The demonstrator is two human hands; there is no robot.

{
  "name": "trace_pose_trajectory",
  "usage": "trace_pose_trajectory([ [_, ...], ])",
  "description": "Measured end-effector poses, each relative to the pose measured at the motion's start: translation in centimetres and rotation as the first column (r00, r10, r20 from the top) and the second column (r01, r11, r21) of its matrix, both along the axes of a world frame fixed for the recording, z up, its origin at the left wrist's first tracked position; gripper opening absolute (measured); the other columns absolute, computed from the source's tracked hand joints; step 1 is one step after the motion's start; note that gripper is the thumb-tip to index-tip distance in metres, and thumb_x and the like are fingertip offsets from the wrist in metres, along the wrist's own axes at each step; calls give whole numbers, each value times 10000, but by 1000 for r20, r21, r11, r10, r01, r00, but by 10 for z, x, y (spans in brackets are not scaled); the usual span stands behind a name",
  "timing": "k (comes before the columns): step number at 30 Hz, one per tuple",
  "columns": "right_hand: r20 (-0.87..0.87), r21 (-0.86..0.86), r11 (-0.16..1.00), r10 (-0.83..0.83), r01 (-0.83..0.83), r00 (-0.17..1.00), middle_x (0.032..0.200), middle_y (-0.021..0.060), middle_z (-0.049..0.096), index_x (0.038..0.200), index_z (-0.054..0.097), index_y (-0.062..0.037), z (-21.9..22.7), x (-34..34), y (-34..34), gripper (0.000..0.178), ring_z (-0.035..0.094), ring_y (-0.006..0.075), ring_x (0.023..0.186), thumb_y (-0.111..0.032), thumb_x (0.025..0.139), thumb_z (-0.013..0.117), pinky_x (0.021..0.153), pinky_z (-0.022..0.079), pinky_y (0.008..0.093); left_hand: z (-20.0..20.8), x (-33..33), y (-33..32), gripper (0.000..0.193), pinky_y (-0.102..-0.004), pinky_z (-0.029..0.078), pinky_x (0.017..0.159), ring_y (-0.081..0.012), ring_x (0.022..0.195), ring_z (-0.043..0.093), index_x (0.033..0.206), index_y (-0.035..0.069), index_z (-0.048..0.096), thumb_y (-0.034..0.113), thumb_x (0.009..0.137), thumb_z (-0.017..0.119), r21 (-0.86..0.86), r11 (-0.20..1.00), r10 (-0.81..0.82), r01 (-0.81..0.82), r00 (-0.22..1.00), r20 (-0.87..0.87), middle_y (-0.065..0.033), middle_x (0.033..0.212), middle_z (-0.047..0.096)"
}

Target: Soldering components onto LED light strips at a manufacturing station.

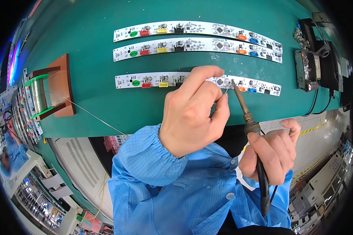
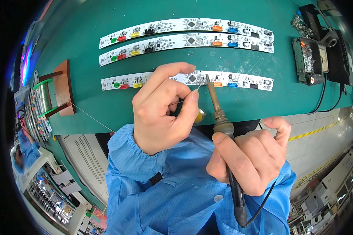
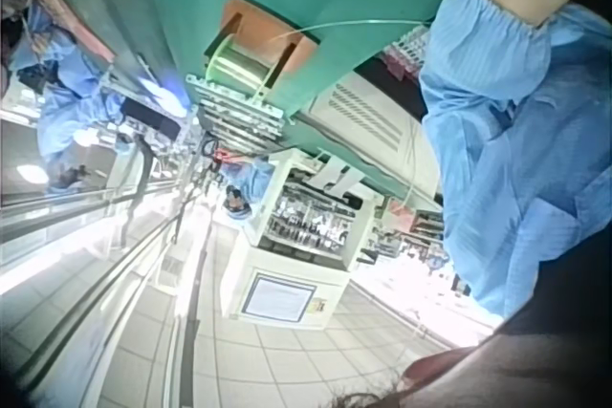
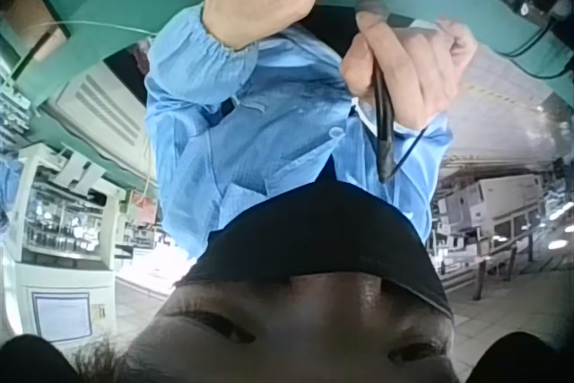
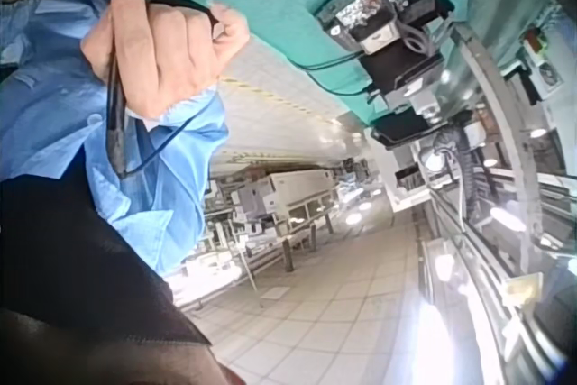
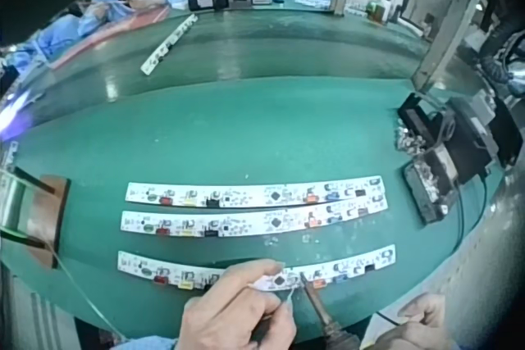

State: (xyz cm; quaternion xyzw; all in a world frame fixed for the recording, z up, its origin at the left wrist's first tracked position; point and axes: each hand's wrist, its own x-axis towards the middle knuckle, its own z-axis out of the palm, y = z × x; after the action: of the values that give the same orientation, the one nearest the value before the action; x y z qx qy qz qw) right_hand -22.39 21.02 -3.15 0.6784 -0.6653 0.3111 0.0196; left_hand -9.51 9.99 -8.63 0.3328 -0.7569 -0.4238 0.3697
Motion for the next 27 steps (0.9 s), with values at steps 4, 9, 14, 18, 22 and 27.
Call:
trace_pose_trajectory([
  [4,2,-11,1000,-7,7,1000,555,-45,493,815,666,-108,0,1,0,175,424,107,465,-80,642,652,798,401,362,1,0,0,140,-187,307,385,-15,443,382,642,-3,531,-72,693,641,-4,1000,-8,8,1000,4,-123,991,621],
  [9,-2,0,1000,-8,8,1000,553,-49,482,805,667,-106,2,-1,1,181,420,104,469,-72,628,654,799,400,371,0,-1,1,140,-183,298,382,-5,440,372,645,-5,529,-76,698,637,19,1000,-18,18,1000,-6,-122,993,620],
  [14,3,-28,999,-35,35,999,581,93,455,761,555,55,5,-15,17,95,401,176,541,-28,764,509,824,384,493,-1,7,2,130,-173,271,370,15,427,345,650,-12,527,-91,704,614,61,998,-4,5,1000,-16,-129,1007,617],
  [18,179,-446,872,-136,203,974,909,208,587,1107,515,65,-47,-73,64,376,558,288,815,-248,902,477,856,401,479,3,0,3,124,-170,263,371,18,424,337,654,-15,526,-93,703,609,83,996,-25,28,999,-35,-133,1015,616],
  [22,241,-402,784,-409,474,880,1088,255,567,1219,472,47,-74,-96,61,481,555,325,1032,-332,927,418,943,382,463,2,1,1,120,-172,264,372,16,425,337,650,-17,523,-79,701,613,36,999,-29,30,1000,-10,-141,1014,621],
  [27,113,-212,913,-330,347,937,1054,235,583,1141,532,80,-75,-106,62,384,567,317,992,-208,891,490,890,428,402,6,0,2,118,-174,273,377,10,429,347,646,-16,521,-67,700,614,26,999,-23,23,999,23,-151,1008,628],
])
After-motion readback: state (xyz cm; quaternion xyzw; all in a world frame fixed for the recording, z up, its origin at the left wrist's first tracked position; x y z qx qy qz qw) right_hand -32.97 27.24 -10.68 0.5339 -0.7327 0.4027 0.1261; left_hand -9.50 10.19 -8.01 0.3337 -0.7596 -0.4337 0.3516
